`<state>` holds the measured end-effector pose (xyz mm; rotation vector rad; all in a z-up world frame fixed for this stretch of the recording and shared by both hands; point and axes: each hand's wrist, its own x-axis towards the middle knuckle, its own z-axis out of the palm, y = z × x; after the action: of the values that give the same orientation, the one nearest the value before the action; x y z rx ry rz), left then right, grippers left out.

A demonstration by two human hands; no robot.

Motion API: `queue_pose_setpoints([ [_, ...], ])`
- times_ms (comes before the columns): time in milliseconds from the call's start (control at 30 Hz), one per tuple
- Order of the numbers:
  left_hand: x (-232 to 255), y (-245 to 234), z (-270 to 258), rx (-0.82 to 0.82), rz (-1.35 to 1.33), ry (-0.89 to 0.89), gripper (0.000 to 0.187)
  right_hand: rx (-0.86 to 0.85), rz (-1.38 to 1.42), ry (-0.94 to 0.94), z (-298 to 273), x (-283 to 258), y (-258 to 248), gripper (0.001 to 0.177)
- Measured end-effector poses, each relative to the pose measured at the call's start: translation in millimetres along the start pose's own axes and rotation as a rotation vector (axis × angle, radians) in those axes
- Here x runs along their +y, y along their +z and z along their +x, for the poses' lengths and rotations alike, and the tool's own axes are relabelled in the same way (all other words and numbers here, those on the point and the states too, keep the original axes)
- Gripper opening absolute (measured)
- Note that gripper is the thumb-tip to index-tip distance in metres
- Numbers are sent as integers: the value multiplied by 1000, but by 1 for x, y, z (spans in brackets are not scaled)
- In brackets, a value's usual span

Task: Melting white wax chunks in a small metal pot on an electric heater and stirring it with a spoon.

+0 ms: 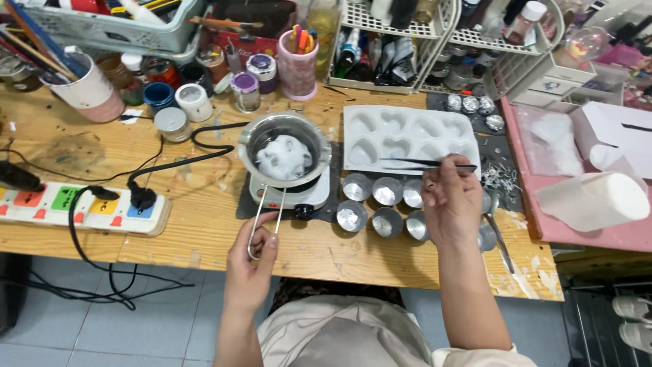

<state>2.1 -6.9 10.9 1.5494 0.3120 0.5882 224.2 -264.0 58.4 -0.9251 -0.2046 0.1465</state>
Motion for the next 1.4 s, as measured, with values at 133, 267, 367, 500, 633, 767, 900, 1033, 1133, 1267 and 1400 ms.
queue_pose_setpoints([
  [133, 0, -1, 0, -6, 13, -12, 34, -138, -48, 4, 9, 16, 38, 13],
  [267, 0, -2, 0, -22, 13, -23, 34, -324, -454, -332, 21, 42, 69, 15],
  [367, 3, -2, 1, -33, 8, -24, 34, -465, -750, -604, 31, 50, 94, 15],
  [500, 6, -3, 2, -43, 17, -31, 34, -497, -1015, -721, 41, 59, 121, 20],
  [633, 8, -4, 3, -50, 31, -35, 34, -498, -1038, -685, 54, 72, 133, 24],
  [767, 9, -4, 3, -55, 29, -43, 34, -568, -1074, -641, 61, 82, 140, 25],
  [900, 9, -5, 3, -61, 20, -36, 34, -563, -1062, -625, 64, 87, 142, 26],
  [1033, 8, -5, 2, -67, 15, -33, 34, -497, -982, -563, 67, 86, 141, 24],
  [1133, 6, -5, 2, -69, 22, -35, 35, -446, -864, -519, 72, 90, 134, 24],
  [1267, 4, -5, 1, -62, 27, -38, 35, -426, -656, -441, 72, 84, 130, 23],
  [1400, -3, -7, 0, -65, 23, -37, 34, -322, -540, -300, 67, 63, 120, 20],
])
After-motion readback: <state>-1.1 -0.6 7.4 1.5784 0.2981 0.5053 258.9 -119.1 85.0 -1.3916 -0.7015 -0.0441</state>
